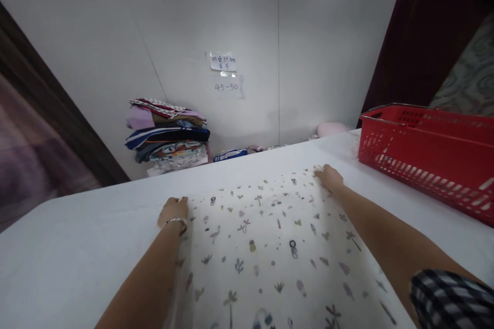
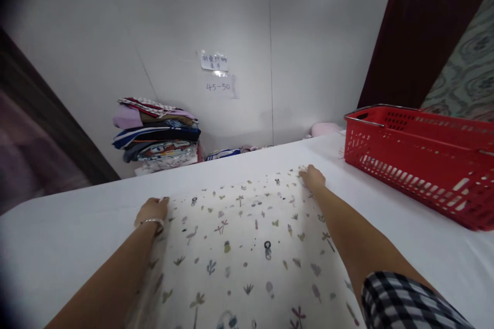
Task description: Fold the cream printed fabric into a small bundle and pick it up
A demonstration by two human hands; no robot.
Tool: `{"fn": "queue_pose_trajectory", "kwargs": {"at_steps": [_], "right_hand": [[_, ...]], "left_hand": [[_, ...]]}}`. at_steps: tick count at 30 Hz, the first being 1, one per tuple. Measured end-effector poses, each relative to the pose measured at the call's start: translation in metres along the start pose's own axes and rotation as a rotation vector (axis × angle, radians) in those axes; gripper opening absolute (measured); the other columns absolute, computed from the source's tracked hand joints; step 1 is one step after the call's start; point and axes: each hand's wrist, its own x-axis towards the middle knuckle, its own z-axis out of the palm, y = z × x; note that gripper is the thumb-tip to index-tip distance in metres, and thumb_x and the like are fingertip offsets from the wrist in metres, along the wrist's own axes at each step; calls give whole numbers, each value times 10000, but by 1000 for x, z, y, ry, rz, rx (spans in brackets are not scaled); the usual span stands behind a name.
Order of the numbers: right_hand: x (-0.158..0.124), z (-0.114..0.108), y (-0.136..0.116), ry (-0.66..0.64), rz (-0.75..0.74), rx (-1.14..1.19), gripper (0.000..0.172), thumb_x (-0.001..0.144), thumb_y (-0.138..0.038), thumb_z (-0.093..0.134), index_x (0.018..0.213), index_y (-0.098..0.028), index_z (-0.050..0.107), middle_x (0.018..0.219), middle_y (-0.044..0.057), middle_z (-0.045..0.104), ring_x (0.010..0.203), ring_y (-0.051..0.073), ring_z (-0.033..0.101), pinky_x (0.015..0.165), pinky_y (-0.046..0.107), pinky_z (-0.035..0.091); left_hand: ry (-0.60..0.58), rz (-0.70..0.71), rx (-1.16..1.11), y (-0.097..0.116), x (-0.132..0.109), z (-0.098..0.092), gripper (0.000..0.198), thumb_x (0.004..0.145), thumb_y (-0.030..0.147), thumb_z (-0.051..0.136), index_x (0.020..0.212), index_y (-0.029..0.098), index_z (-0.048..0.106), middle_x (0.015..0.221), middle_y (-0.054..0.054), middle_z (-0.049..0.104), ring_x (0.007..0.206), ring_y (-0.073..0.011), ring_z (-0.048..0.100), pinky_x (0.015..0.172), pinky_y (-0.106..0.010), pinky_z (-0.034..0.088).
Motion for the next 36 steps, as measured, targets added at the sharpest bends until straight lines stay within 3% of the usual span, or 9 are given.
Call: {"fn": "queue_pose_trajectory", "kwargs": {"at_steps": [5,9,14,20,24,27,30,33,36], "right_hand": [[-1,6,1,-4,-52,-14,418,911,-423,397,1196,-128,474,1093,177,635,1017,277,590,782,335,418],[5,3,5,-14,-49,-7,513,906,-494,368,1254,-126,448,1141,178,620,1040,281,582,787,333,421],[8,5,7,-11,-44,-29,545,928,-515,248,1187,-114,511,1105,192,630,1016,293,590,786,361,430],[7,9,-3,17,-91,-97,414,938,-326,290,1155,-66,529,1109,234,605,1034,305,577,833,413,423],[-9,3,-3,85,-185,-123,451,935,-368,321,1274,-106,459,1348,207,461,1254,309,405,979,458,337],[-36,4,12,118,-400,-141,495,944,-408,276,1360,-166,388,1489,122,310,1376,253,220,1080,439,218],[-62,11,34,29,-542,-168,574,925,-502,255,1390,-183,362,1515,105,261,1399,265,164,1097,486,166],[-72,13,43,-114,-481,-163,656,899,-587,232,1415,-192,322,1528,100,223,1403,271,151,1099,515,143],[-70,3,34,-180,-426,-156,659,896,-597,218,1424,-211,306,1538,86,195,1407,256,137,1103,508,138]], "left_hand": [[-33,-26,69,8,-8,-7,459,809,446,396,1115,164,589,1135,-187,649,1006,-329,623,770,-427,490],[-61,52,99,9,-15,-12,557,815,474,390,1208,109,541,1219,-197,603,1076,-318,588,827,-410,484],[-89,297,165,1,-35,1,635,858,500,333,1398,167,345,1522,-86,270,1390,-253,226,1110,-452,219],[-185,316,226,-2,-31,10,645,880,507,252,1433,175,292,1551,-52,156,1412,-270,148,1113,-540,146],[-178,313,221,-2,-37,-1,692,883,526,202,1449,130,236,1550,-104,143,1408,-271,169,1097,-538,199],[-154,377,235,-15,-60,-8,711,884,531,195,1466,125,162,1556,-102,95,1419,-259,125,1104,-542,166],[-173,483,342,-38,-83,-8,694,885,506,215,1461,120,190,1556,-96,96,1424,-253,93,1116,-527,129],[-226,498,403,-47,-94,-8,706,880,524,206,1459,119,200,1555,-82,106,1426,-254,74,1119,-516,141],[-255,487,407,-38,-96,-15,686,892,498,180,1458,112,199,1554,-82,115,1423,-256,89,1115,-512,163]]}}
